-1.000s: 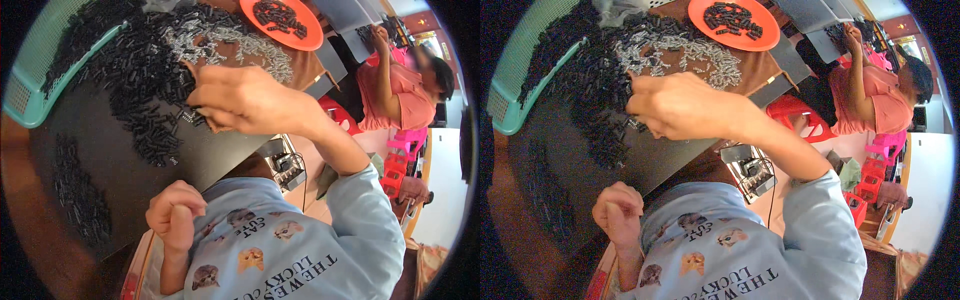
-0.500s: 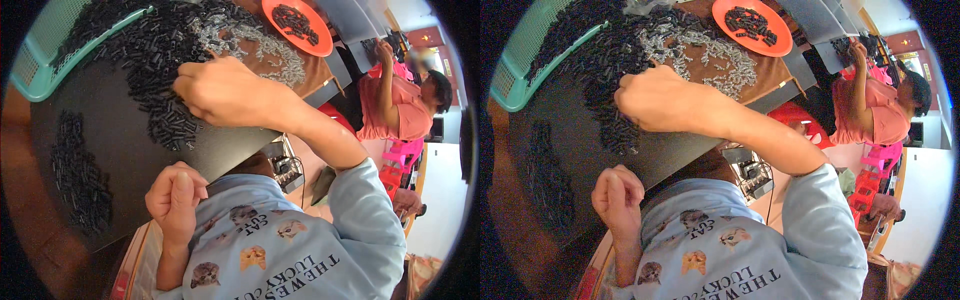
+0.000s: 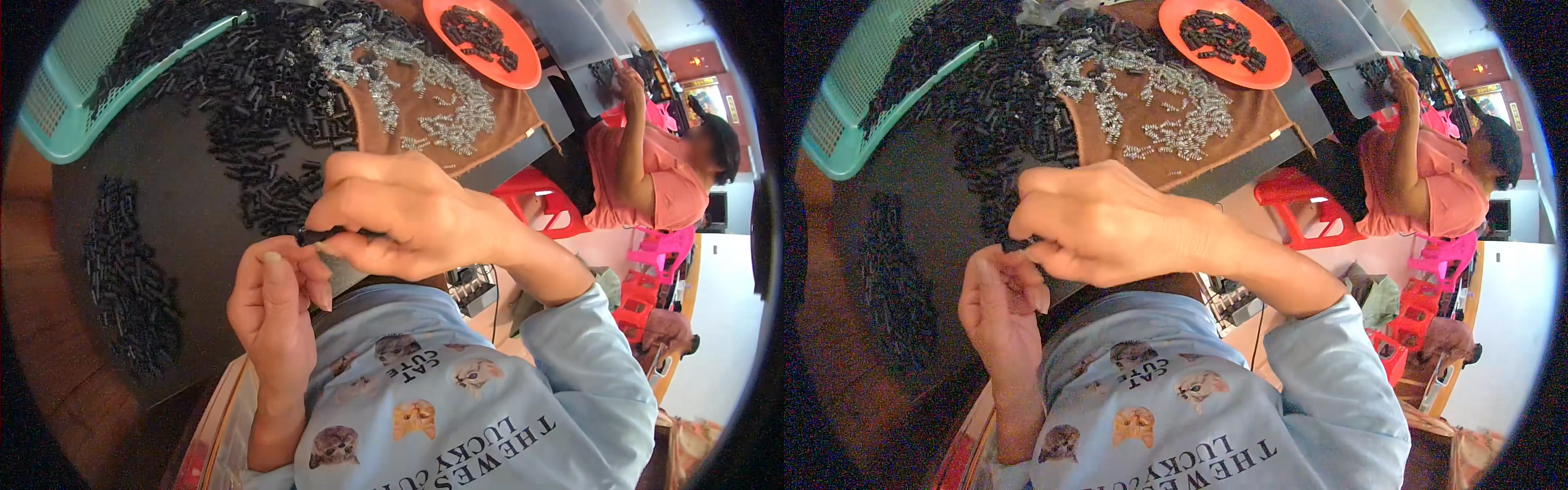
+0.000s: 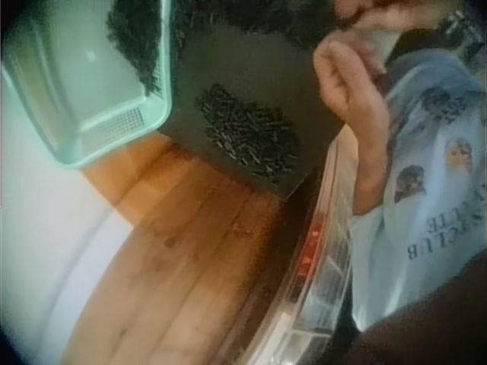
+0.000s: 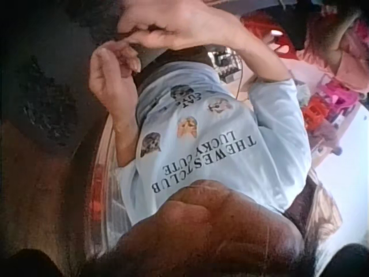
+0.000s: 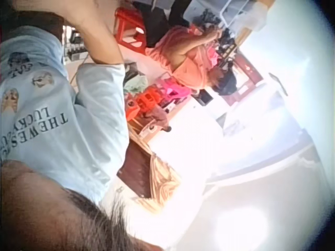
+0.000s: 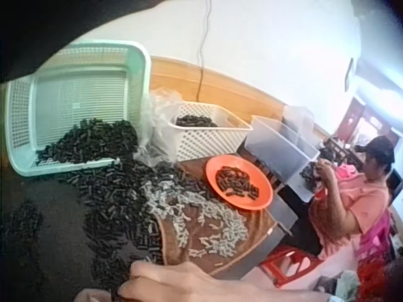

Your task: Assembling small black plastic tubes with silver metal inserts by hand at a workbench.

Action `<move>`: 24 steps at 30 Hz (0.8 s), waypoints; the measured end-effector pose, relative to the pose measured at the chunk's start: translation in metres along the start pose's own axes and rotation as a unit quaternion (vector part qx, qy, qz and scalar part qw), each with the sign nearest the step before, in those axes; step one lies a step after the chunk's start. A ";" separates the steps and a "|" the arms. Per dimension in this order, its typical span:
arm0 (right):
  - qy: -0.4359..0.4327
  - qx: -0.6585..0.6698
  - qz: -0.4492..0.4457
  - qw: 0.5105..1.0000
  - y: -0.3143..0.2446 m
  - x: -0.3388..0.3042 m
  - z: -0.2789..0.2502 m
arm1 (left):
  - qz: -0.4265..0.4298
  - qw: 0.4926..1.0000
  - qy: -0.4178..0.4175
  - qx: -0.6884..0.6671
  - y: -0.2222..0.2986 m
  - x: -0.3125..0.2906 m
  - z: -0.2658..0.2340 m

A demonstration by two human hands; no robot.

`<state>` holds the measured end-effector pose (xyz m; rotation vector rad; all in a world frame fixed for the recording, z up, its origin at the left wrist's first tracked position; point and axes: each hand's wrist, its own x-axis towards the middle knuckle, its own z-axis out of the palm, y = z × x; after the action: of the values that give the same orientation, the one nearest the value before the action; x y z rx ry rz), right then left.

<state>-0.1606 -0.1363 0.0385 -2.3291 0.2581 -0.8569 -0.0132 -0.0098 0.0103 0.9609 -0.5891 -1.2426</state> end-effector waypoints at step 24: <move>0.065 -0.003 -0.100 0.993 -0.030 -0.021 0.021 | -0.096 0.991 -0.001 -0.097 -0.005 -0.036 0.012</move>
<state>-0.1641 -0.0944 0.0342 -2.3364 0.0835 -1.1089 -0.0347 0.0209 0.0160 0.8669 -0.3748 -1.4437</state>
